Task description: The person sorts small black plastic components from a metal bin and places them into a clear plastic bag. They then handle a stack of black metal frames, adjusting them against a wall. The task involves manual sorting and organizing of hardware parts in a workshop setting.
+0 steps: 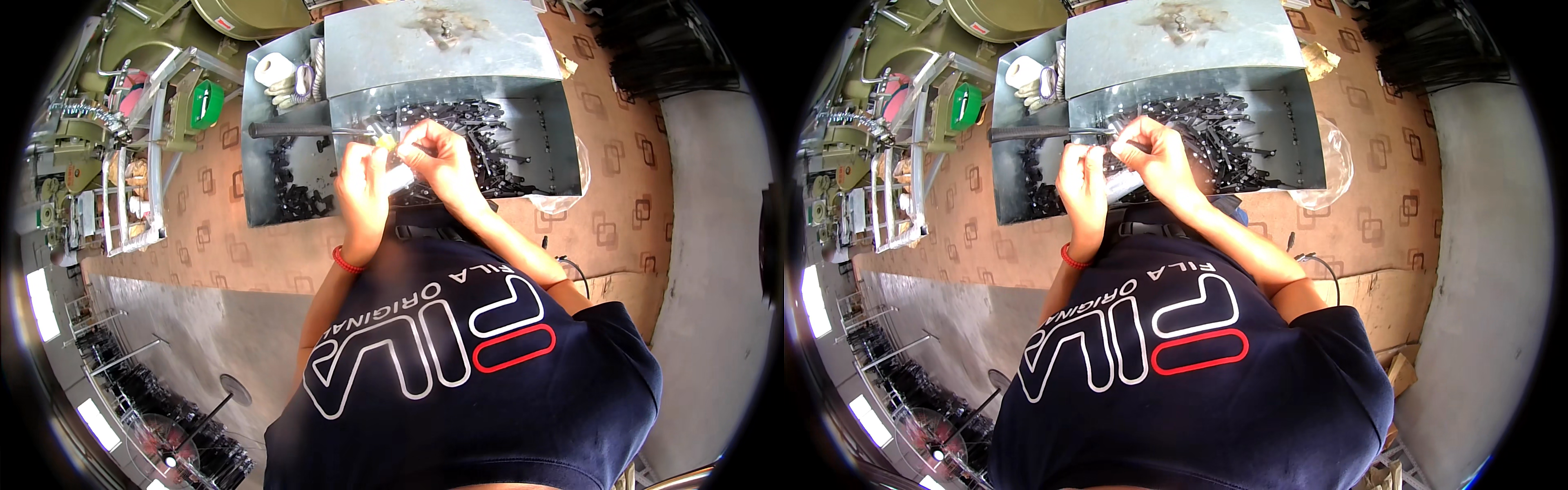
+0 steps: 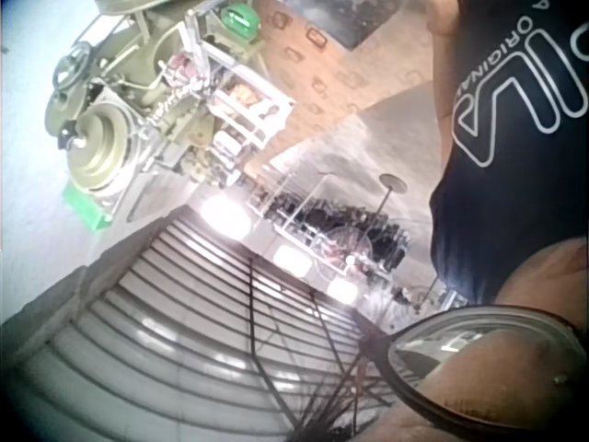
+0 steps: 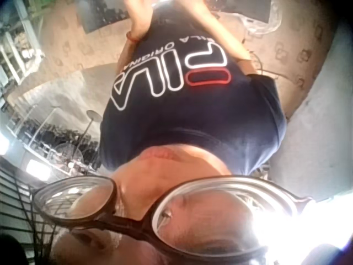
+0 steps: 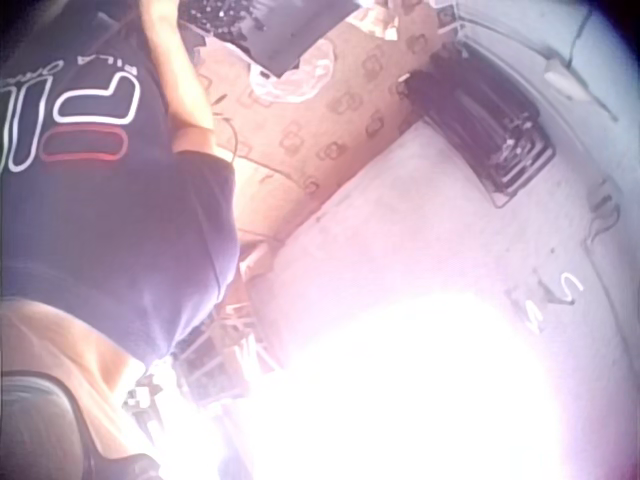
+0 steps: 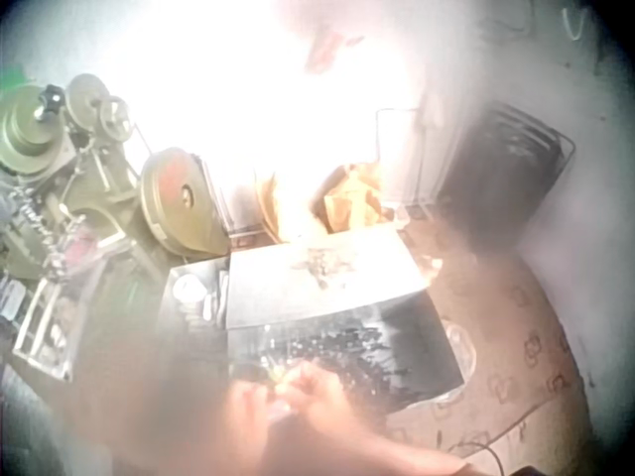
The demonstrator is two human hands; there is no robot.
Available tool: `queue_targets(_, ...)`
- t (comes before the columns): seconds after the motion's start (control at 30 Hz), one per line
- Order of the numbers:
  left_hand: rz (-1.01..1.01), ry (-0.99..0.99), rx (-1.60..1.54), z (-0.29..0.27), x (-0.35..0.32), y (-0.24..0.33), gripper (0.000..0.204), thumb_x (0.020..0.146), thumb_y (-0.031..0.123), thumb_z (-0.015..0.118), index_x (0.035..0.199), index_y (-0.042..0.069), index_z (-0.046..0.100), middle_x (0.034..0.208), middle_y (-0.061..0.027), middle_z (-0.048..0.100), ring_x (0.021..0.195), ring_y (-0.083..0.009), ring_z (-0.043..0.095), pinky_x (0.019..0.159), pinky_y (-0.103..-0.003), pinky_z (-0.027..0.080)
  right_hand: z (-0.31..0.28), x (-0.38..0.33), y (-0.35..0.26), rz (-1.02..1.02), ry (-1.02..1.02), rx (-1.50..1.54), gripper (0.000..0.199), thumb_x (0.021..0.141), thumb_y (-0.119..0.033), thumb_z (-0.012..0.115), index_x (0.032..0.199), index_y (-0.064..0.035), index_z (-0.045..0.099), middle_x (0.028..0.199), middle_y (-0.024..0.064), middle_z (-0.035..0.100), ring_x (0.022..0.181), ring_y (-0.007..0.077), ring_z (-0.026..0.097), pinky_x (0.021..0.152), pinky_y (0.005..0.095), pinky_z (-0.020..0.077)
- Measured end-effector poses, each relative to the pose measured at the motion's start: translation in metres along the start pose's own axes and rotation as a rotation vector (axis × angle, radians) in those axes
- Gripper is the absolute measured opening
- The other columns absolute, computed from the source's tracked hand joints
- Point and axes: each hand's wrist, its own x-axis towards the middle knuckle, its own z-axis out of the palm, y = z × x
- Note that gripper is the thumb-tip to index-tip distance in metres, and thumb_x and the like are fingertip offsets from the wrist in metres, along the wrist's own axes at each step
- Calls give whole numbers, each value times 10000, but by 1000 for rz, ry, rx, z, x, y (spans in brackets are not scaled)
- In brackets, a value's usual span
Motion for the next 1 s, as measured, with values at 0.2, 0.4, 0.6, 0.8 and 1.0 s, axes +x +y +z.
queue_targets(0.2,-87,23,-47,0,-1,-6,134,872,108,491,765,32,467,617,33,412,523,-17,361,452,-179,294,1,2,-1,32,64,-4,58,776,-4,579,750,-24,531,629,-21,523,562,31,436,512,182,352)
queue_targets(0.4,-89,87,-38,1,-1,-14,162,874,135,494,747,45,450,556,37,390,441,-16,354,389,-182,277,-3,1,1,15,106,-30,75,779,-36,584,731,-56,529,634,-37,526,530,16,398,481,167,302)
queue_targets(0.6,-129,84,-85,-3,-1,-20,172,876,144,492,740,47,448,541,33,387,415,-19,357,369,-186,298,-7,1,-5,57,161,-32,79,776,-55,593,729,-75,533,588,-62,476,494,10,353,449,168,257)
queue_targets(0.8,-133,-1,-122,-1,3,-25,151,881,149,482,777,41,471,546,27,406,409,-20,366,370,-179,302,-14,9,-8,182,33,-98,76,796,-97,587,746,-85,531,579,-70,448,485,14,336,434,171,234)
queue_targets(1.0,-217,-1,-187,-1,2,-17,152,858,144,515,789,10,497,628,1,479,556,-57,401,498,-223,342,-20,10,-12,253,52,137,175,809,-198,577,913,-60,544,578,-60,395,485,30,307,449,189,237)
